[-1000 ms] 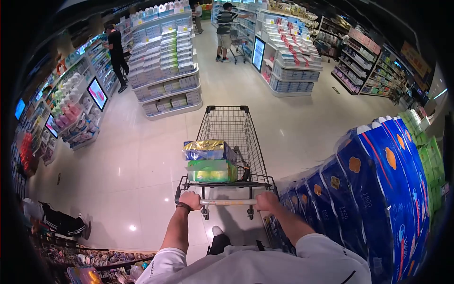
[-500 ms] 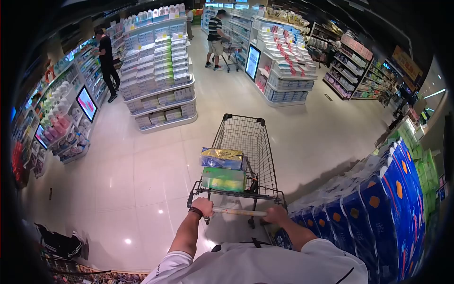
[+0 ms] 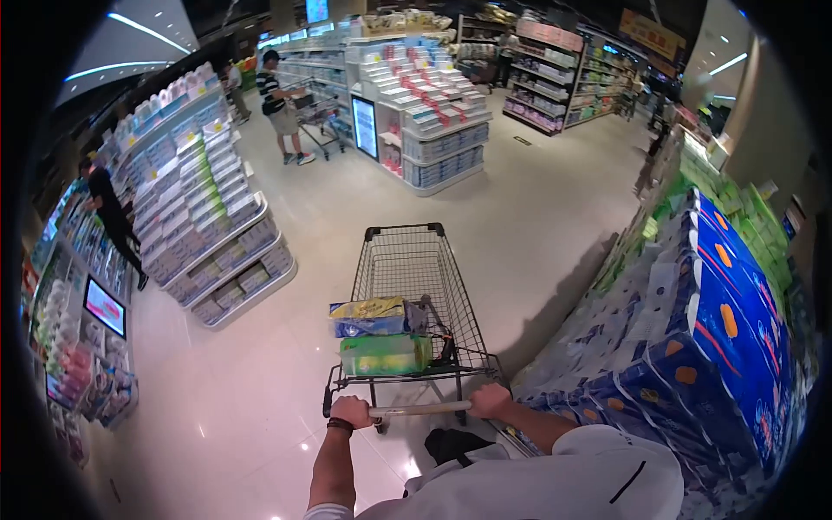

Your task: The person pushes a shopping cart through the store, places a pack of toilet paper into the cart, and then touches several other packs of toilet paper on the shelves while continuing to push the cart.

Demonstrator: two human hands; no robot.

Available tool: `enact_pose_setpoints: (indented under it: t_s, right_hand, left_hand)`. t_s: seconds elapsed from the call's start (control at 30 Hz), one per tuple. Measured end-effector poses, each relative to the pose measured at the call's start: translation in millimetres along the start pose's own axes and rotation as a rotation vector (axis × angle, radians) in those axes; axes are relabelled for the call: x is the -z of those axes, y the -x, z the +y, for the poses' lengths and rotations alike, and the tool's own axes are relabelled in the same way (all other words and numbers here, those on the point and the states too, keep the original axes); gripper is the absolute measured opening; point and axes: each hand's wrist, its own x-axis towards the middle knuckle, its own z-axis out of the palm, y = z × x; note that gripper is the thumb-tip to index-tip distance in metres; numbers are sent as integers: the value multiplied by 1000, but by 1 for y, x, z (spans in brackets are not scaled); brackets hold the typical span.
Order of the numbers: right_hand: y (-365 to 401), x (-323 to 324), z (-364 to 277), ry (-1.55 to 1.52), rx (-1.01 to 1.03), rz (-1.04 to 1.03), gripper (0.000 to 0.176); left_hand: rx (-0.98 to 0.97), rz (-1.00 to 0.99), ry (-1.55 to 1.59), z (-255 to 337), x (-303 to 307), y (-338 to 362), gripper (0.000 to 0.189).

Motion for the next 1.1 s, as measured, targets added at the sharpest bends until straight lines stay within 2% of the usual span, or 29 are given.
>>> enact_pose_setpoints:
  t_s: [0.2, 0.4, 0.7, 0.8, 0.97, 1.1]
  right_hand:
    - [-49, 33, 11, -105, -68, -107, 37]
    - [-99, 78, 17, -182, -63, -51, 35]
    - [-173, 108, 30, -258, -80, -20, 35]
    - [-190, 121, 36, -259, -118, -83, 36]
    - [-219, 133, 40, -299, -197, -35, 36]
    - [-255, 134, 47, -256, -228, -4, 34]
  left_hand:
    - [-27, 14, -66, -35, 6, -64, 35]
    - [-60, -74, -143, -74, 46, -135, 35]
    - [-95, -148, -243, -126, 87, -233, 36]
    - [-92, -176, -270, -131, 100, -261, 36]
    - [-128, -182, -236, -142, 131, -307, 39]
    - [-208, -122, -214, -162, 153, -356, 34]
